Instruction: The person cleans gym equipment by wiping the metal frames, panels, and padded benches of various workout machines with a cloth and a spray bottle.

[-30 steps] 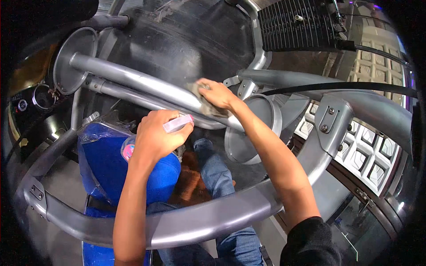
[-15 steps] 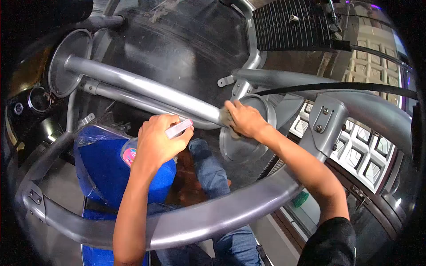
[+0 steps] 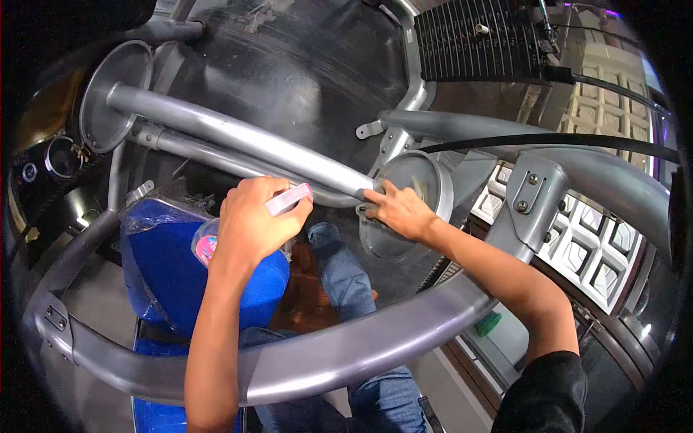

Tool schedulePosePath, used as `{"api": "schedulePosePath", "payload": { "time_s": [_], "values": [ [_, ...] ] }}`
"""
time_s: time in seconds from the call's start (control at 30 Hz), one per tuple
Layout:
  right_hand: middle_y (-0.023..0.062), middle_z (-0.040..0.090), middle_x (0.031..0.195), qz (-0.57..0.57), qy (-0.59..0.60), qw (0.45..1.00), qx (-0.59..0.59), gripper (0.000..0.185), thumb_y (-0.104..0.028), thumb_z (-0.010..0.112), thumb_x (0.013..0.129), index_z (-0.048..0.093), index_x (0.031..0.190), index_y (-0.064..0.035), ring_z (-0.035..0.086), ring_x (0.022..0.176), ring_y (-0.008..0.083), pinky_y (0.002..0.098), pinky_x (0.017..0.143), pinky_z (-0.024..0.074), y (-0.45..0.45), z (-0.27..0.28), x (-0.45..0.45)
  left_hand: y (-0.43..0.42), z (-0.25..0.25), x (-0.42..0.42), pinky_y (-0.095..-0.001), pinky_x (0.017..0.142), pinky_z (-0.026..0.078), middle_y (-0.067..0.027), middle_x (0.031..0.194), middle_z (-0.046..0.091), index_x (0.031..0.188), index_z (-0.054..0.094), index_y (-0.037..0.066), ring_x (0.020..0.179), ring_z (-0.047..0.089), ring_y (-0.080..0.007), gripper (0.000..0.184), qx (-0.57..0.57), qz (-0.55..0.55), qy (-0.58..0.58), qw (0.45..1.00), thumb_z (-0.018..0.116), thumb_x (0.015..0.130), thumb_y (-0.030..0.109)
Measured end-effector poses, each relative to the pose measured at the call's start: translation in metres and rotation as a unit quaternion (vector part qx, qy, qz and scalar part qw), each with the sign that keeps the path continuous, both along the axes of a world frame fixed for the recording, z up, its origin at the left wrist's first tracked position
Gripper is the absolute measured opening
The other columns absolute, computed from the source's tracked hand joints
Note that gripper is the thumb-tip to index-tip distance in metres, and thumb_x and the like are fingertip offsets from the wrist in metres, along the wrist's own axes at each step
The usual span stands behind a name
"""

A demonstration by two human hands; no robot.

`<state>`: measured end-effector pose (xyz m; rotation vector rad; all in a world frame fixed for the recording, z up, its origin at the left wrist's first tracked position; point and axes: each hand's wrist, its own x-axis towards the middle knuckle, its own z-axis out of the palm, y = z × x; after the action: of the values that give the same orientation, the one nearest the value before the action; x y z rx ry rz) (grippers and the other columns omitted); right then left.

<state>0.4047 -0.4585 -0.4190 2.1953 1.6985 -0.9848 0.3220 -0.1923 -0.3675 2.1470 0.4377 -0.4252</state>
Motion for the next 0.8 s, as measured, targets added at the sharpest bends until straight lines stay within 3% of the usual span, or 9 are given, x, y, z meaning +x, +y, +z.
{"api": "schedulePosePath", "payload": {
  "time_s": [0.07, 0.17, 0.27, 0.4, 0.53, 0.63, 0.7, 0.77, 0.8],
  "values": [
    [0.0052, 0.05, 0.123, 0.009, 0.007, 0.998, -0.058, 0.035, -0.012, 0.059, 0.083, 0.07, 0.114, -0.0233, 0.055, 0.109, 0.0281, 0.0338, 0.07, 0.0604, 0.005, -0.003, 0.0, 0.001, 0.0, 0.001, -0.0426, 0.062, 0.049, -0.0189, 0.071, 0.065, 0.072, 0.067, 0.005, 0.069, 0.064, -0.0387, 0.03, 0.002, -0.005, 0.009, 1.0, 0.07, 0.079, 0.033],
    [0.0065, 0.052, 0.117, 0.054, -0.013, 0.99, 0.129, 0.031, -0.012, 0.06, 0.081, 0.071, 0.11, -0.0161, 0.055, 0.109, 0.0263, 0.0313, 0.066, 0.0596, 0.037, -0.017, 0.001, 0.002, 0.001, 0.003, -0.042, 0.063, 0.05, -0.0192, 0.072, 0.066, 0.073, 0.068, 0.005, 0.07, 0.065, -0.0385, 0.03, 0.0, -0.009, 0.032, 0.999, 0.07, 0.079, 0.034],
    [0.0051, 0.052, 0.111, 0.031, -0.092, 0.972, 0.213, 0.022, -0.016, 0.059, 0.083, 0.071, 0.102, -0.0166, 0.053, 0.107, 0.0225, 0.0399, 0.074, 0.0565, 0.08, -0.03, 0.0, 0.004, 0.002, 0.004, -0.0421, 0.063, 0.05, -0.0192, 0.072, 0.066, 0.074, 0.068, 0.005, 0.07, 0.065, -0.0384, 0.03, 0.012, -0.014, 0.045, 0.999, 0.07, 0.08, 0.035],
    [0.0054, 0.054, 0.109, 0.002, -0.115, 0.972, 0.203, 0.02, -0.02, 0.059, 0.084, 0.071, 0.1, -0.0145, 0.059, 0.099, 0.0221, 0.0411, 0.077, 0.0539, 0.058, -0.046, -0.029, 0.005, 0.0, 0.004, -0.0444, 0.069, 0.053, -0.0188, 0.073, 0.067, 0.076, 0.072, 0.007, 0.074, 0.066, -0.039, 0.031, 0.01, -0.003, 0.067, 0.998, 0.068, 0.077, 0.037],
    [0.0127, 0.06, 0.105, -0.09, -0.074, 0.993, 0.019, 0.02, -0.019, 0.061, 0.083, 0.072, 0.095, -0.0078, 0.069, 0.073, 0.0254, 0.0402, 0.071, 0.055, -0.023, -0.06, -0.048, 0.008, 0.005, 0.007, -0.0446, 0.07, 0.053, -0.0188, 0.074, 0.067, 0.076, 0.072, 0.008, 0.074, 0.066, -0.039, 0.03, 0.007, 0.0, 0.078, 0.997, 0.068, 0.077, 0.037],
    [0.0138, 0.062, 0.099, 0.018, -0.002, 0.993, -0.113, 0.019, -0.017, 0.062, 0.08, 0.071, 0.094, -0.0071, 0.07, 0.079, 0.0257, 0.0424, 0.068, 0.0555, 0.007, -0.019, -0.015, 0.005, 0.005, 0.006, -0.0423, 0.066, 0.051, -0.0196, 0.076, 0.067, 0.077, 0.069, 0.006, 0.074, 0.067, -0.038, 0.029, 0.005, -0.007, 0.07, 0.998, 0.069, 0.082, 0.035],
    [0.0126, 0.064, 0.093, -0.084, 0.018, 0.992, -0.092, 0.016, -0.017, 0.066, 0.077, 0.071, 0.09, -0.0093, 0.07, 0.079, 0.0283, 0.0443, 0.069, 0.0553, 0.032, -0.001, 0.011, 0.004, 0.002, 0.003, -0.0428, 0.066, 0.05, -0.0197, 0.076, 0.066, 0.077, 0.069, 0.006, 0.075, 0.066, -0.0382, 0.029, 0.005, -0.022, 0.037, 0.999, 0.069, 0.082, 0.035],
    [0.0138, 0.058, 0.106, -0.251, 0.071, 0.957, 0.124, 0.035, -0.021, 0.071, 0.078, 0.06, 0.11, -0.011, 0.065, 0.091, 0.0372, 0.0463, 0.077, 0.0542, 0.046, 0.007, 0.025, 0.002, 0.001, 0.002, -0.0429, 0.066, 0.05, -0.0198, 0.075, 0.066, 0.078, 0.069, 0.006, 0.074, 0.066, -0.0382, 0.03, 0.0, -0.027, 0.032, 0.999, 0.069, 0.082, 0.035],
    [0.0138, 0.058, 0.106, -0.252, 0.072, 0.957, 0.124, 0.035, -0.021, 0.071, 0.078, 0.06, 0.11, -0.011, 0.065, 0.091, 0.0372, 0.0463, 0.077, 0.0542, 0.048, 0.0, 0.024, 0.001, 0.0, 0.002, -0.0429, 0.065, 0.05, -0.0199, 0.075, 0.066, 0.078, 0.069, 0.005, 0.074, 0.066, -0.0383, 0.031, -0.002, -0.032, 0.025, 0.999, 0.069, 0.083, 0.035]
  ]
}}
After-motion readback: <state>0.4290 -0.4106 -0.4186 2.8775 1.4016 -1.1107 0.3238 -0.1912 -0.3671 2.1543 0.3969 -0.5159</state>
